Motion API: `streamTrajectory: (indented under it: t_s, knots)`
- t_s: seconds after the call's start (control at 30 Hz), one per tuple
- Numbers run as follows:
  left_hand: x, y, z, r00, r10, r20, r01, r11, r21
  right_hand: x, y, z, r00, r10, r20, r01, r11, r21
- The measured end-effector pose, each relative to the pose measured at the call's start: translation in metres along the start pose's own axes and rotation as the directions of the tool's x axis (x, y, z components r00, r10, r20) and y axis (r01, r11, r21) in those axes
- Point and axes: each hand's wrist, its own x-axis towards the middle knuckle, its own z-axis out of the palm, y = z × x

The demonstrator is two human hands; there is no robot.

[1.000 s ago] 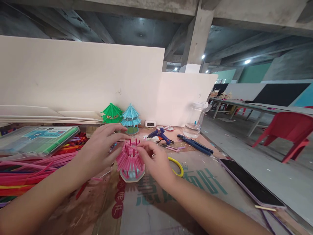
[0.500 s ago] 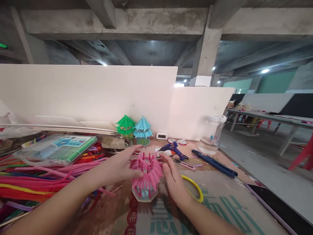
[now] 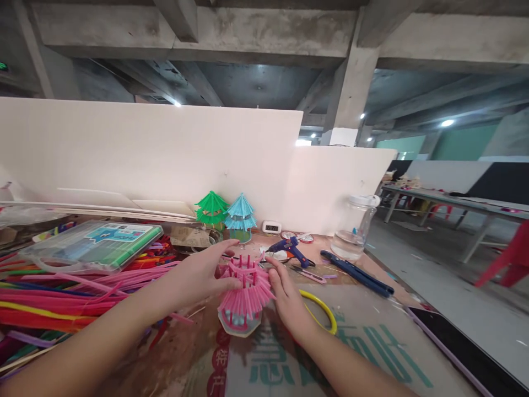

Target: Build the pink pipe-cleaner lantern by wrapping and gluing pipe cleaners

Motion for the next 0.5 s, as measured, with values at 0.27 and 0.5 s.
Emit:
streamTrajectory:
  t_s: [0.27,0.5]
  knots:
    - [0.0020,-0.0019,-0.0024,0.999,0.043,0.009,-0.043,0.999,-0.010,-0.0010,-0.0089,-0.0006,1.000,0.007,0.014,-0.009,0.996,0.092]
    - [0.0082,-0.0070,-0.0061,0.996,0.006,0.092,0.005,0.993,-0.116,0.0039,-0.0007,-0.0020,0.998,0.060,-0.035,-0.055,0.991,0.123]
